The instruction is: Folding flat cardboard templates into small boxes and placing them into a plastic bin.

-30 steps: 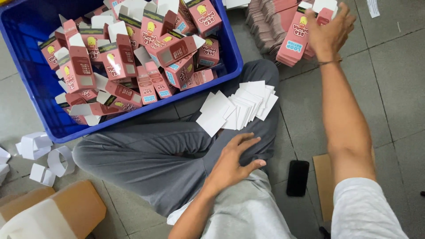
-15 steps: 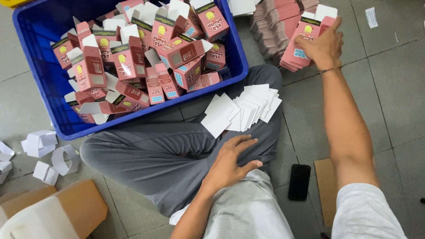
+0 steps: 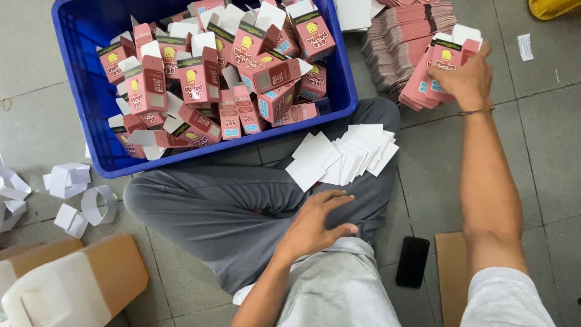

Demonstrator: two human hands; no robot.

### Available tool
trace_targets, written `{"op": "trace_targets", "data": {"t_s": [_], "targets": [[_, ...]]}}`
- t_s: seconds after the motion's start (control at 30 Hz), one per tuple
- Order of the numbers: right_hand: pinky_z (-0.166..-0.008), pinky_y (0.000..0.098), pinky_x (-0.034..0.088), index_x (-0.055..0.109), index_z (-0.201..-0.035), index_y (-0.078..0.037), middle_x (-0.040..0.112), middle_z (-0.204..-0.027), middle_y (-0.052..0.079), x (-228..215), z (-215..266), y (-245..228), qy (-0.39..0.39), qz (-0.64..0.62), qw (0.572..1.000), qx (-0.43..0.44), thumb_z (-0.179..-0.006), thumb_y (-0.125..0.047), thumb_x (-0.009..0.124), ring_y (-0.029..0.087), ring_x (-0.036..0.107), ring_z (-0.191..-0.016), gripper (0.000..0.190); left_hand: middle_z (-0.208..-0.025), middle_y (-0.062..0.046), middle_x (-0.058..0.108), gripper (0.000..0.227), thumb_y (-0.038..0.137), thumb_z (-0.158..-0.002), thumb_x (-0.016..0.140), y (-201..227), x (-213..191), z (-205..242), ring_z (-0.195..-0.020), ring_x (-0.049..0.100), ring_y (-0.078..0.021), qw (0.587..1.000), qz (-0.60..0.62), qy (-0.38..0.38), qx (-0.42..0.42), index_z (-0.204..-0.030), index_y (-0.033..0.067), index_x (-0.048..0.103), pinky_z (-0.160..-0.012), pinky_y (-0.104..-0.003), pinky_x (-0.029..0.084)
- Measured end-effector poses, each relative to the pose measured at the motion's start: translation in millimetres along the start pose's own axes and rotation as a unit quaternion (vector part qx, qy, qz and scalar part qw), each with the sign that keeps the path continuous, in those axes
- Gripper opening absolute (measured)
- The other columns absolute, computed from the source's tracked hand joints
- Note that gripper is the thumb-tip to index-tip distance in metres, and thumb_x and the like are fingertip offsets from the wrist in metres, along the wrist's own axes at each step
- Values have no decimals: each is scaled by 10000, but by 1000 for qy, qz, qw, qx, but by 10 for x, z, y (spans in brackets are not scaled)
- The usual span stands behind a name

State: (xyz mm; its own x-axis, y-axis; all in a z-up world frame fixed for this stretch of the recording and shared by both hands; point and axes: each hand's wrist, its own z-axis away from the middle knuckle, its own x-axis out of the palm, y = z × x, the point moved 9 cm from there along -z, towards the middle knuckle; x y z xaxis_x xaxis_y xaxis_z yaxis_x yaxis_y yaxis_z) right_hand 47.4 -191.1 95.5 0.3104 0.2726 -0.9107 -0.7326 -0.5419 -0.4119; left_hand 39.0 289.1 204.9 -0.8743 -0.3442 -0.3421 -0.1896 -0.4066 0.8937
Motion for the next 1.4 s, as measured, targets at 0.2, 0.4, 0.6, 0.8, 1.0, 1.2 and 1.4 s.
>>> {"op": "trace_targets", "data": {"t_s": [0.2,0.4,0.6,0.8,1.0,1.2,1.4], "targets": [[-1065,670,387,158,-1565,-11,513,-1420,365,-765,747,-956,67,-42,988,-133,-886,-152,1009,525,501,-1314,1098,-1293,-129,677,504,290,-791,797,99,-362,17,-1170,671,-303,992,87,60,71,-1215,36,696,-1025,-407,518],[-1208,480,422,251,-1542,38,418,-1521,283,-984,2252,-2472,-23,-229,906,-354,-735,-175,898,430,504,-1391,1057,-1241,-95,649,596,-50,-739,725,-169,-1021,-53,-1061,613,-199,928,288,185,146,-1320,14,609,-1022,-336,497],[-1089,537,452,339,-1523,44,550,-1422,284,-545,3057,-2910,-63,-384,878,-279,-520,-297,1023,451,568,-1285,1261,-1532,-154,503,1183,365,-663,990,-769,-919,-426,-1351,504,-248,849,464,142,210,-1611,80,342,-1132,-466,447],[-1027,544,536,539,-1339,86,552,-1427,318,-690,3414,-3231,-2,-386,854,-349,-568,-440,995,469,606,-1272,1039,-1421,-275,546,1104,314,-653,958,-1131,-627,-384,-1266,575,-354,781,542,94,297,-1537,-36,395,-1035,-519,510],[-1004,492,563,632,-1188,120,564,-1376,339,-664,3596,-3179,65,-353,860,-362,-592,-503,991,470,610,-1265,935,-1535,-238,490,1160,393,-657,896,-634,-717,-270,-1430,485,-363,734,600,16,319,-1605,38,330,-1194,-551,439],[-979,505,574,675,-1074,146,583,-1316,355,-670,3633,-3187,79,-349,855,-375,-580,-474,984,484,659,-1178,851,-1543,-184,515,1143,489,-667,862,-307,-820,-237,-1484,471,-350,723,596,-3,350,-1616,95,361,-1250,-564,439],[-983,498,567,681,-991,145,533,-1297,327,-685,3600,-3185,55,-362,858,-361,-538,-444,999,448,675,-1098,809,-1560,-186,493,990,408,-818,782,130,-982,-104,-1463,478,-330,707,580,-58,401,-1621,45,329,-1211,-427,433]]}}
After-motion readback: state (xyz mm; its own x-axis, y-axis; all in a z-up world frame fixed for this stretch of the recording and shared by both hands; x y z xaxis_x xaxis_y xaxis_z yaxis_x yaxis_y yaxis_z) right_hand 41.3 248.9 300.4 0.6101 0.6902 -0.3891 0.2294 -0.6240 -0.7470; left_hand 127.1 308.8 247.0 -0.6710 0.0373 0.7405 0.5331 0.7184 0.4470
